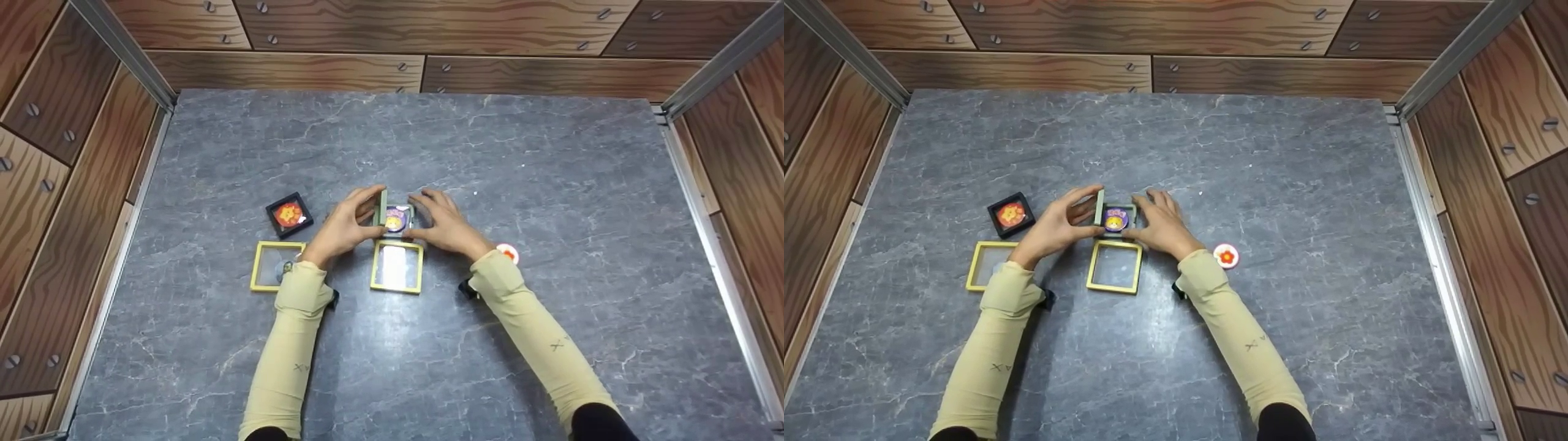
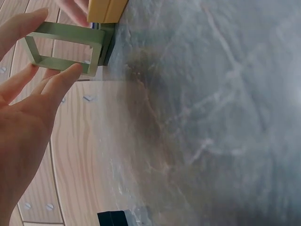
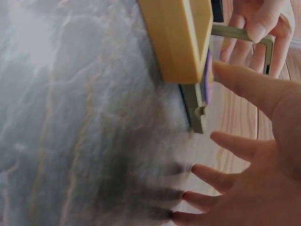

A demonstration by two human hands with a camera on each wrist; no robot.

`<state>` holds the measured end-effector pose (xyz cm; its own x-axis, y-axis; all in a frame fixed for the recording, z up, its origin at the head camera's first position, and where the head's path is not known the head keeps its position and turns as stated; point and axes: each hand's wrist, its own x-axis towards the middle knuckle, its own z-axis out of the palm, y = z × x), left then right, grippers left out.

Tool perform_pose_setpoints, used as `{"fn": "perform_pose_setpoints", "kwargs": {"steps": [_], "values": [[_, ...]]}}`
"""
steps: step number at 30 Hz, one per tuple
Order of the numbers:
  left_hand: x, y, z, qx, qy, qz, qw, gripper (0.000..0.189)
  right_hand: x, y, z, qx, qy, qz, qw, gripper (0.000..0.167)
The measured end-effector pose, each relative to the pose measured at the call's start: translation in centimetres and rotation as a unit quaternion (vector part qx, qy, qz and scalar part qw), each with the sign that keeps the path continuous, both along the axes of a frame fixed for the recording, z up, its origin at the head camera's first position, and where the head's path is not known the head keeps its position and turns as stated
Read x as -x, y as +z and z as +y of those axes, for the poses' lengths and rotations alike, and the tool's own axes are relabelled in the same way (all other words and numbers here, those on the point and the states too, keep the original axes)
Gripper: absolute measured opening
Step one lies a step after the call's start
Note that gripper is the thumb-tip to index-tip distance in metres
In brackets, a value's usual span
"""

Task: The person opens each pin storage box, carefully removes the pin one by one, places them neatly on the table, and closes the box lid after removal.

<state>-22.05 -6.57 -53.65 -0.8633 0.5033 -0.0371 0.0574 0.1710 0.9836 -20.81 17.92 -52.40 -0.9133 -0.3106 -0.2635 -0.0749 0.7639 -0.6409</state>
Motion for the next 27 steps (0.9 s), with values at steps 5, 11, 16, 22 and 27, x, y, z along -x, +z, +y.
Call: {"fn": "perform_pose_setpoints", "kwargs": {"steps": [5,11,16,22,27], "values": [[0.0,0.1,0.1,0.012,0.001,0.005,0.9999,0.083,-0.2,0.4,-1.5,0.053,-0.030,0.050,0.9969,0.061],[0.1,0.2,0.4,0.010,0.006,0.001,0.9999,0.084,-0.1,0.3,-3.2,0.049,-0.012,0.097,0.9940,0.048],[0.1,0.1,0.5,0.020,0.005,0.009,0.9997,0.084,-0.1,0.0,-3.8,0.010,0.026,0.105,0.9941,0.052],[0.2,0.1,0.5,0.024,0.004,0.013,0.9996,0.085,0.3,-0.3,-4.1,-0.004,0.037,0.097,0.9946,0.051],[0.3,0.1,0.3,0.027,0.001,0.017,0.9995,0.085,0.5,-0.4,-4.4,-0.008,0.041,0.096,0.9945,0.050]]}}
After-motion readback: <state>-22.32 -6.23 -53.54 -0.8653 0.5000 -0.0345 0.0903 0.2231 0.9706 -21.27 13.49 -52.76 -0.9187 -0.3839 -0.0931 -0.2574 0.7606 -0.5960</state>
